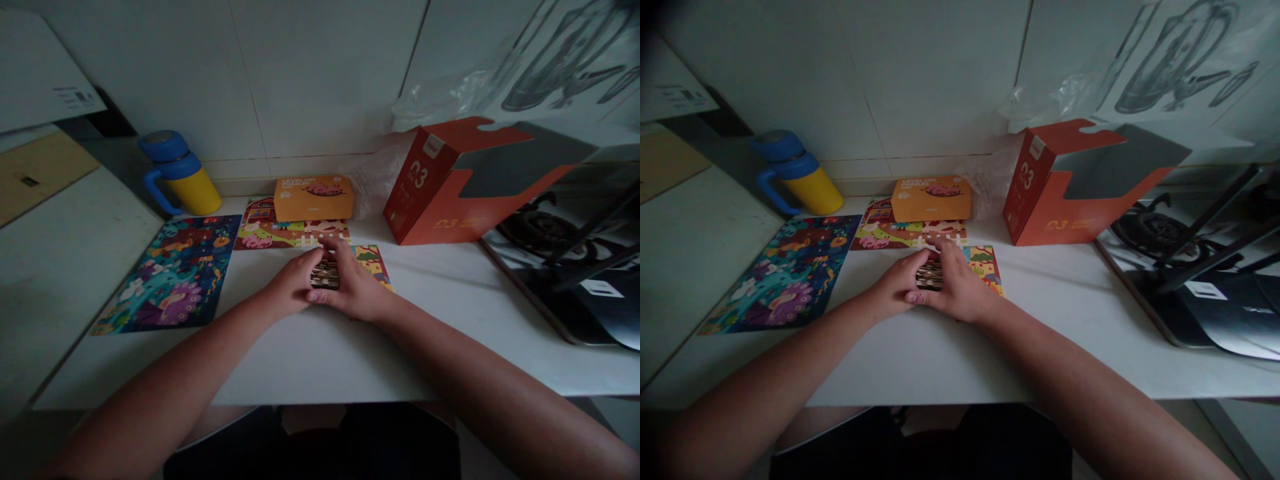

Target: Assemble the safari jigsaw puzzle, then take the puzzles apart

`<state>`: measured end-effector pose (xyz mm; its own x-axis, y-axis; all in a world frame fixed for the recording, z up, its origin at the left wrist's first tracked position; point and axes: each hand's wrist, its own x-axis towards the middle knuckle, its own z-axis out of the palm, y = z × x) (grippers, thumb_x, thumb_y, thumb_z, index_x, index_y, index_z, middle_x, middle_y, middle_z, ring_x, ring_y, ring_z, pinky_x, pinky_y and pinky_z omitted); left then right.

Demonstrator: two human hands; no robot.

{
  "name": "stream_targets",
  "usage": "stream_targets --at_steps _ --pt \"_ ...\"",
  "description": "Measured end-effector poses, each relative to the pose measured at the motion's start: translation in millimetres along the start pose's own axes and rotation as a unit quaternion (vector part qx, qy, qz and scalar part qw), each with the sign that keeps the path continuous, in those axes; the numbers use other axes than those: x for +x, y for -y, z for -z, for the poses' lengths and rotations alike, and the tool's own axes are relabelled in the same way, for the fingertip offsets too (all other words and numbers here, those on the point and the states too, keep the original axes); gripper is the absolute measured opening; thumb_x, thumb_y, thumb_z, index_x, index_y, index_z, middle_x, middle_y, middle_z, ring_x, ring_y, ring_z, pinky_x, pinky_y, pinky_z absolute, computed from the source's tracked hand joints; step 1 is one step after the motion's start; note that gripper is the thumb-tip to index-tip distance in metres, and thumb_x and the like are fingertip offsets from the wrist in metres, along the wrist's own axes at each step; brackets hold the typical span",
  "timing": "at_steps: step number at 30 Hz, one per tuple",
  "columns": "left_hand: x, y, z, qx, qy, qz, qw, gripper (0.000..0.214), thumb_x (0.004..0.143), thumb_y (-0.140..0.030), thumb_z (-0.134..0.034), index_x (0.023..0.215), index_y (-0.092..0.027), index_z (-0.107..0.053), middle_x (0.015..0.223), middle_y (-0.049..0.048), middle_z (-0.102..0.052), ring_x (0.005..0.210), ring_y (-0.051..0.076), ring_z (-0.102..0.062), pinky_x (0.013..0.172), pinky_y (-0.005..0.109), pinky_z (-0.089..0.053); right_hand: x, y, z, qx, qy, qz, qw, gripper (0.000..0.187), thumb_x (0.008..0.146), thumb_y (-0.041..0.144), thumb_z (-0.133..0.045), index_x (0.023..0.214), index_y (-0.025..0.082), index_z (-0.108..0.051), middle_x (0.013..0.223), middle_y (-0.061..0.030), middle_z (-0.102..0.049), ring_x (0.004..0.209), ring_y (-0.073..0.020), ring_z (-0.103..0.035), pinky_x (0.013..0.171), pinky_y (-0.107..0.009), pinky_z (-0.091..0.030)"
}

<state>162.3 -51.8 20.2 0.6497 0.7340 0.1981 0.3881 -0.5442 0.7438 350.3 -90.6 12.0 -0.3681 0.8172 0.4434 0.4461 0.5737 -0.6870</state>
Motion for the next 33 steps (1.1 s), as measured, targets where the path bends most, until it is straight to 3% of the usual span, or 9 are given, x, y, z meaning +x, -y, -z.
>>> stream_targets --at_steps 3,7,9,11,14,19,27,33 --pt "-2.7 3.6 8.4 0.012 -0.035 0.013 0.999 0.045 0.079 -0.03 -0.083 0.116 -0.022 -0.058 0.113 0.0054 -0.073 0.1 0.023 -0.07 0.088 0.035 -0.055 0.4 -4.0 12.2 -0.003 -0.038 -0.002 0.999 0.08 0.093 0.063 -0.07 0.153 0.023 -0.037 0.154 -0.0209 -0.049 0.143 -0.035 -0.05 0.116 -0.055 -0.045" --pt "-4.2 12.4 16.0 0.032 -0.055 0.063 0.996 0.06 0.072 -0.027 -0.091 0.122 -0.023 -0.058 0.113 0.0036 -0.073 0.1 0.023 -0.071 0.088 0.034 -0.054 2.2 -16.8 41.9 -0.027 -0.139 -0.1 0.985 0.043 0.107 0.054 -0.048 0.136 0.023 -0.054 0.13 -0.0145 -0.066 0.115 -0.0271 -0.066 0.091 -0.041 -0.058" --pt "-4.1 16.0 17.2 0.038 -0.045 0.072 0.996 0.062 0.072 -0.03 -0.091 0.123 -0.023 -0.058 0.113 0.0036 -0.074 0.101 0.023 -0.071 0.088 0.035 -0.054 3.0 -26.6 57.6 -0.11 -0.127 -0.138 0.976 0.037 0.107 0.051 -0.048 0.12 0.021 -0.065 0.112 -0.0124 -0.072 0.103 -0.0271 -0.069 0.086 -0.04 -0.057" --pt "-4.0 17.8 17.2 0.035 -0.037 0.076 0.996 0.061 0.074 -0.033 -0.09 0.124 -0.024 -0.058 0.112 0.0035 -0.074 0.1 0.023 -0.071 0.088 0.035 -0.054 2.6 -36.4 68.7 -0.225 -0.076 -0.146 0.96 0.033 0.105 0.045 -0.053 0.111 0.018 -0.07 0.109 -0.0149 -0.072 0.106 -0.0315 -0.068 0.094 -0.046 -0.054" --pt "-4.5 17.4 16.8 0.038 -0.036 0.078 0.996 0.061 0.076 -0.036 -0.09 0.126 -0.023 -0.058 0.115 0.0044 -0.074 0.102 0.023 -0.072 0.089 0.035 -0.054 -1.3 -47.2 73.1 -0.32 0.002 -0.143 0.937 0.041 0.098 0.048 -0.065 0.12 0.014 -0.072 0.12 -0.0199 -0.07 0.114 -0.0371 -0.065 0.102 -0.051 -0.051" --pt "-4.5 14.4 16.9 0.05 -0.035 0.078 0.995 0.062 0.076 -0.035 -0.09 0.128 -0.022 -0.057 0.119 0.0059 -0.074 0.104 0.024 -0.071 0.091 0.037 -0.054 -9.1 -54.3 66.5 -0.336 0.105 -0.124 0.928 0.072 0.087 0.066 -0.074 0.138 0.016 -0.066 0.133 -0.0197 -0.064 0.119 -0.0374 -0.061 0.106 -0.048 -0.048" --pt "-4.9 12.9 16.8 0.06 -0.034 0.076 0.995 0.061 0.077 -0.034 -0.089 0.128 -0.023 -0.057 0.123 0.0072 -0.072 0.107 0.026 -0.07 0.094 0.038 -0.054 -10.0 -60.3 66.0 -0.344 0.094 -0.159 0.921 0.071 0.078 0.066 -0.082 0.128 0.018 -0.066 0.127 -0.0196 -0.06 0.114 -0.0379 -0.059 0.1 -0.049 -0.048" --pt "-5.1 13.4 16.1 0.066 -0.032 0.076 0.994 0.058 0.078 -0.034 -0.088 0.126 -0.023 -0.058 0.127 0.0083 -0.072 0.112 0.027 -0.07 0.096 0.04 -0.053 -2.6 -56.7 63.6 -0.293 0.056 -0.205 0.932 0.064 0.067 0.054 -0.092 0.11 0.018 -0.062 0.118 -0.0159 -0.063 0.106 -0.0328 -0.061 0.087 -0.04 -0.05"
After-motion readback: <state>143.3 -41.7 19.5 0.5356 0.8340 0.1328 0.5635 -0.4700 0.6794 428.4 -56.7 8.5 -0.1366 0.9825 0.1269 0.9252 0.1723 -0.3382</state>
